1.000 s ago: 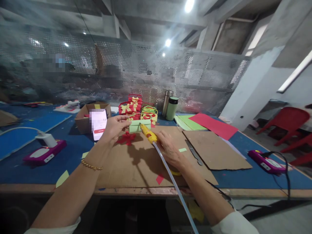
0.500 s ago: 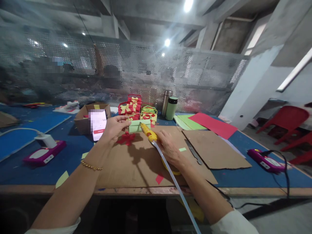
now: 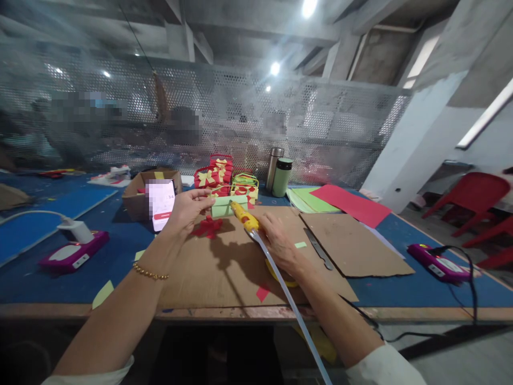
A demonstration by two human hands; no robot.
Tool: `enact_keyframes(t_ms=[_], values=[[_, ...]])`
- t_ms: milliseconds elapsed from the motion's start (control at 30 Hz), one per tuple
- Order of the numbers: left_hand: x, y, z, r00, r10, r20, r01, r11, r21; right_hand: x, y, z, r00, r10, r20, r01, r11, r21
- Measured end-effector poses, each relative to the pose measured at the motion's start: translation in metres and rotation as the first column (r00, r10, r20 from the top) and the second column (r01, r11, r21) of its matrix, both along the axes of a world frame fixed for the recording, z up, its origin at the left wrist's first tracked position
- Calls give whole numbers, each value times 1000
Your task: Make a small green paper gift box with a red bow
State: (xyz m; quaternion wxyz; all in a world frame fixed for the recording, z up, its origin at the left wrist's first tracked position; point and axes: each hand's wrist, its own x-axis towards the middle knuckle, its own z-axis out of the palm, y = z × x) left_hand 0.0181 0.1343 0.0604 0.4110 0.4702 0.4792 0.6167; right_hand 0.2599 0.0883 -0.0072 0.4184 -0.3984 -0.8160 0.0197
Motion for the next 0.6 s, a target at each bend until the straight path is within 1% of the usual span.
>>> enact_keyframes(t_ms=[200,367,600], values=[[-1,1,0,1000,7,-2,-7,1000,2,0,-1,-1,999,-2,45,3,1000,-6],[-3,1,1,1000,13,1,-13,1000,6,2,0,0,1000,-24,15,23,999,35],[-1,3,-1,1000,11,-20,-11,1000,-4,0,-1,1,999,-31,23,30,999,13]])
